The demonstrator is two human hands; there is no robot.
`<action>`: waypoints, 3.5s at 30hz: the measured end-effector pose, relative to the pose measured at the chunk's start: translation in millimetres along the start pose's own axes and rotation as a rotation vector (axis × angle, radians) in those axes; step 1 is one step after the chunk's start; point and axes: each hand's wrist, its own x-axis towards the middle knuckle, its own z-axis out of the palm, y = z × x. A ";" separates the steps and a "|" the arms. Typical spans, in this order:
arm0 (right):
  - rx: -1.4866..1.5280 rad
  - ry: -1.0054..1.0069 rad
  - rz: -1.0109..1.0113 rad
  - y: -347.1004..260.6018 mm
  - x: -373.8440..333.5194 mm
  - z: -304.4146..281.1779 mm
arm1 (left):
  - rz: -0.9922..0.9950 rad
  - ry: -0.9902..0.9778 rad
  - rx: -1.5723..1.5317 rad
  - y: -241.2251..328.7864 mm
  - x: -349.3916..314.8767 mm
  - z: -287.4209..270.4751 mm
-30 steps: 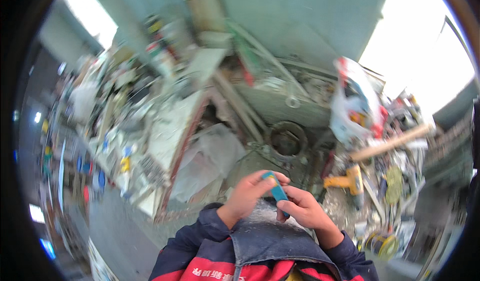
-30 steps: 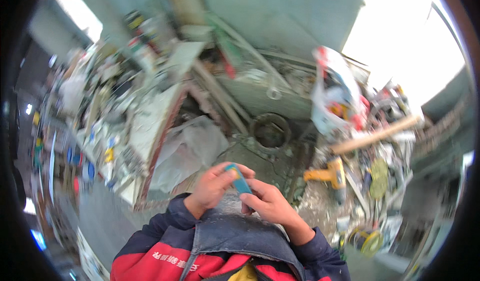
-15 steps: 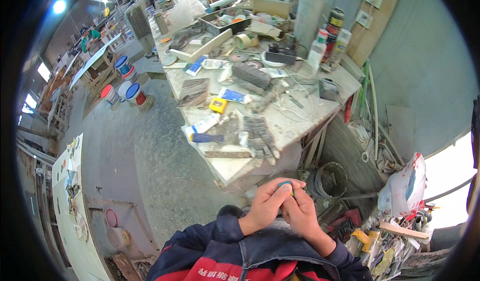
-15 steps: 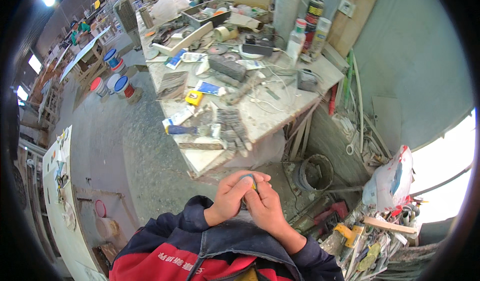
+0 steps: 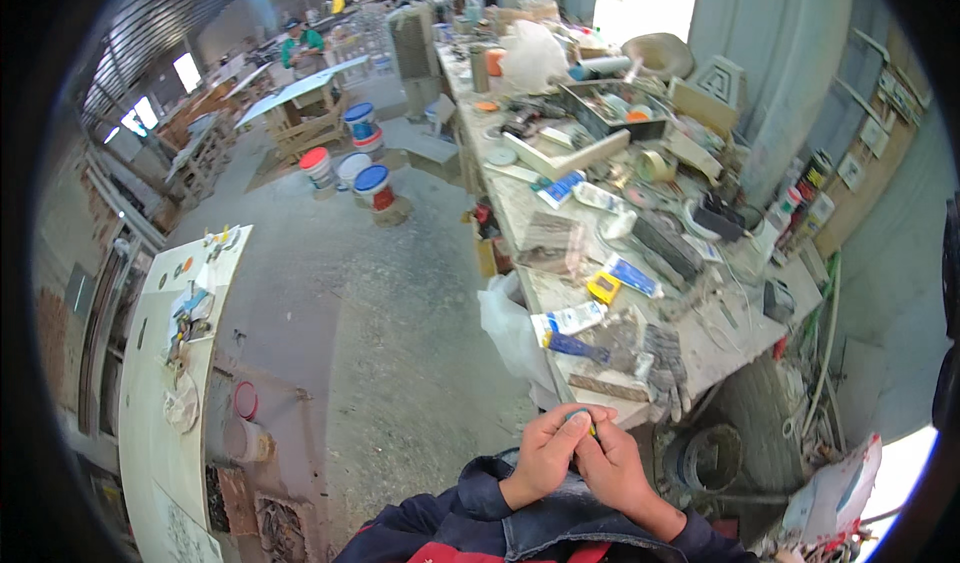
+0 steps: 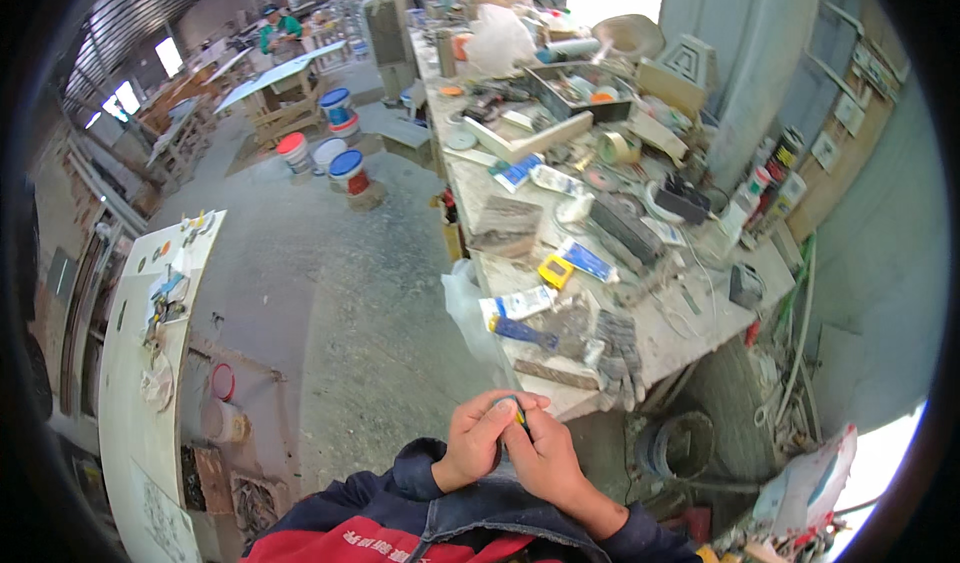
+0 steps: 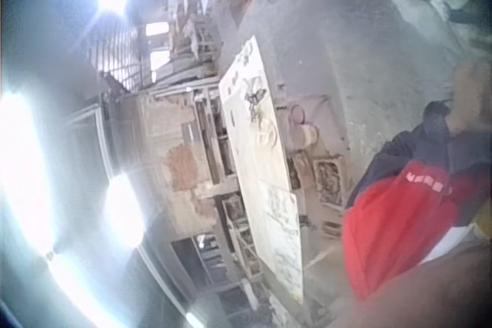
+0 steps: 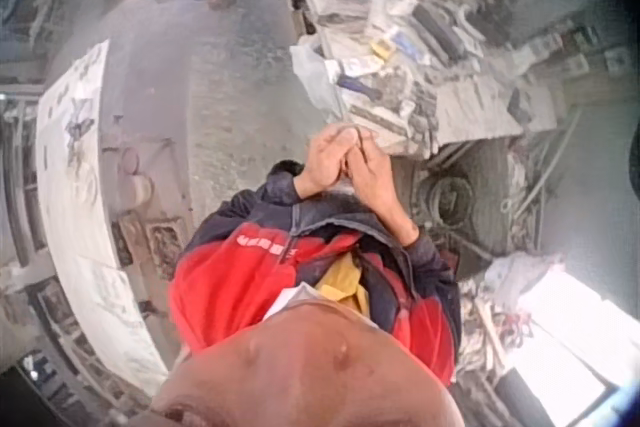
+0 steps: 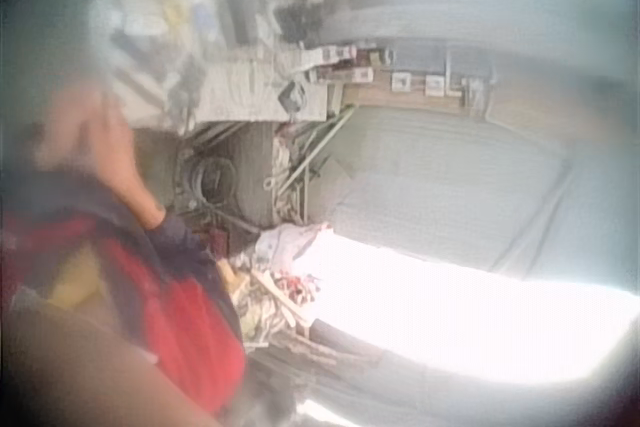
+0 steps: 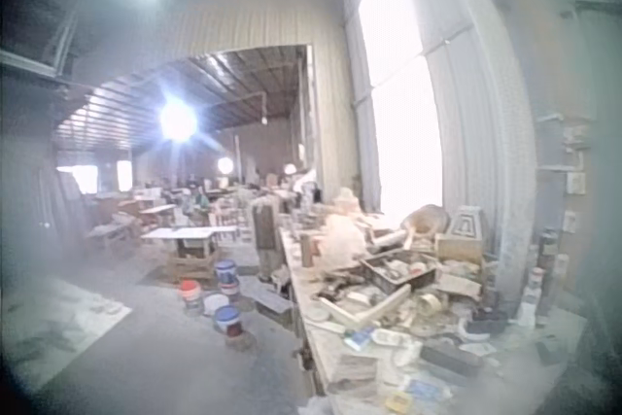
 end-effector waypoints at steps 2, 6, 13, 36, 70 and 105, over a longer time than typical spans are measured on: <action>-0.017 -0.058 -0.086 -5.2 3.8 1.5 | 0.060 -0.032 0.034 6.6 -1.4 -7.1; -0.116 -0.259 0.016 -21.5 5.1 -24.2 | 0.134 -0.143 0.297 24.9 -1.4 -20.7; -0.679 -0.644 -0.120 -33.9 1.5 -57.8 | -0.155 -0.516 1.125 57.2 -22.5 -28.4; -0.592 -0.513 -0.332 28.9 -2.7 -81.7 | -0.310 -0.708 1.162 22.0 9.1 20.1; -0.821 -0.611 -0.312 20.1 20.2 -57.8 | -0.340 -0.768 1.083 18.1 31.5 -26.3; -0.678 -0.336 -0.094 -8.7 15.0 -73.7 | -0.303 -0.701 1.239 65.2 58.5 -13.0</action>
